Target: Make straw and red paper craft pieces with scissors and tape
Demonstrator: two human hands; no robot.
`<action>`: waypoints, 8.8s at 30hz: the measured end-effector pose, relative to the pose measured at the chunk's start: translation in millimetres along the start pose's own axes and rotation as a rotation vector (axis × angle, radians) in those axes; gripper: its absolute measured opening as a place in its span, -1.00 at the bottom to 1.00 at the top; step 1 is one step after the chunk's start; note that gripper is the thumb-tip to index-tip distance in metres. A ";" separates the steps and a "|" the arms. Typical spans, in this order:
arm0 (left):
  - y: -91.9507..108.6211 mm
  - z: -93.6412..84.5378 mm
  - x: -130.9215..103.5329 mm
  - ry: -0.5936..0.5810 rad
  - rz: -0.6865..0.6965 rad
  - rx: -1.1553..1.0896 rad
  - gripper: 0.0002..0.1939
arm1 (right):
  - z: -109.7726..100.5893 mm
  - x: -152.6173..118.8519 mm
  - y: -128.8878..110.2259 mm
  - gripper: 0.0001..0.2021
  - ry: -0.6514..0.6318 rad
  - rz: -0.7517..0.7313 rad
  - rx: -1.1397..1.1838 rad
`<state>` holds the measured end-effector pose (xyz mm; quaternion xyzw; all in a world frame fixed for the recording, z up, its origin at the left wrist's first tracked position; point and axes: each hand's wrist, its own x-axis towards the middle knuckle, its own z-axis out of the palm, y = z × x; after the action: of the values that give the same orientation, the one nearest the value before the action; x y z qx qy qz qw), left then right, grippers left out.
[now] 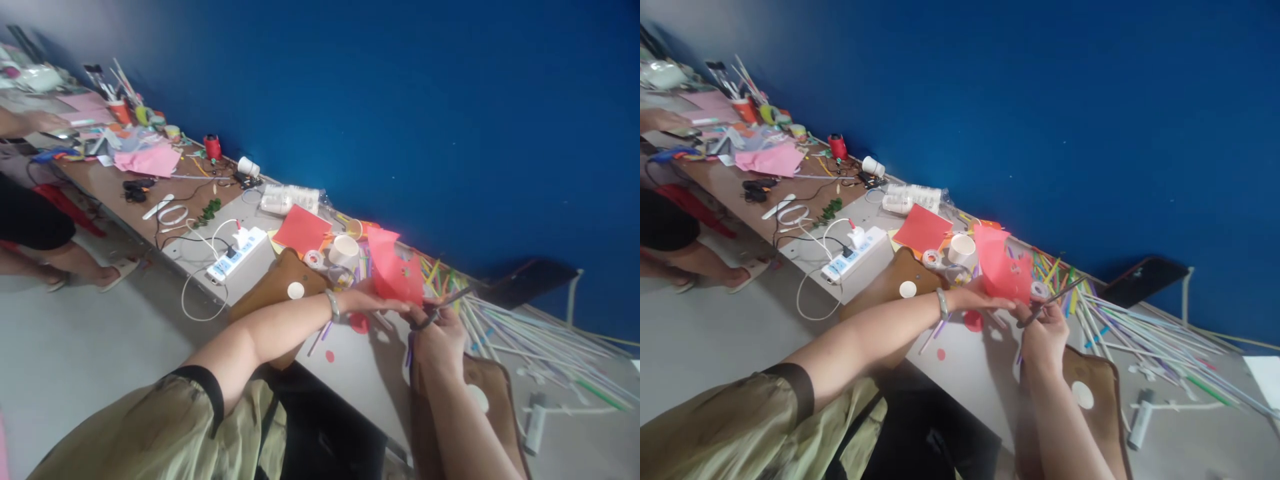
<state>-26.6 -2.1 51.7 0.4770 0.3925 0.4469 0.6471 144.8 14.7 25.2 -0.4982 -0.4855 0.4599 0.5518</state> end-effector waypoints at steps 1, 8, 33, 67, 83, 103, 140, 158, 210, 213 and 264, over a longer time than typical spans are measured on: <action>-1.8 -1.4 0.2 0.025 0.015 0.023 -0.69 | -0.7 1.2 3.7 -0.55 0.003 0.004 0.002; -25.4 -3.9 13.5 0.167 0.046 0.105 -0.70 | -4.2 5.2 13.5 -0.52 0.006 0.015 0.040; -32.9 -0.3 12.2 0.344 -0.028 0.139 -0.66 | -0.4 -9.6 11.0 -0.56 -0.089 0.063 0.108; -22.2 13.3 8.3 0.463 -0.116 -0.214 -0.67 | -0.6 -26.1 -1.7 -0.59 -0.462 0.164 -0.109; -24.9 8.8 10.1 0.431 -0.080 -0.207 -0.65 | 0.3 -25.6 0.4 -0.57 -0.428 0.147 -0.149; -24.2 6.1 11.8 0.460 -0.072 -0.197 -0.65 | -0.2 -26.3 2.5 -0.61 -0.387 0.118 -0.186; -13.5 -3.7 10.5 0.283 0.138 0.077 -0.75 | -7.3 -21.8 -3.2 -0.54 -0.407 0.125 -0.191; -18.7 -3.3 16.0 0.268 0.274 -0.004 -0.73 | -4.8 -22.7 -0.7 -0.54 -0.418 0.171 -0.171; -11.3 -10.4 13.2 0.288 0.292 0.101 -0.69 | -12.4 -19.3 -5.3 -0.51 -0.536 0.192 -0.192; -11.6 -11.0 13.1 0.308 0.299 0.085 -0.66 | -14.6 -18.6 -6.3 -0.52 -0.556 0.191 -0.208; -21.5 -6.8 12.8 0.280 0.484 0.157 -0.80 | -10.2 -22.5 0.3 -0.51 -0.594 0.120 -0.132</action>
<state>-24.8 8.8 28.2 0.5389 0.3864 0.6180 0.4224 152.5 -8.7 22.8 -0.4045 -0.6240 0.5849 0.3239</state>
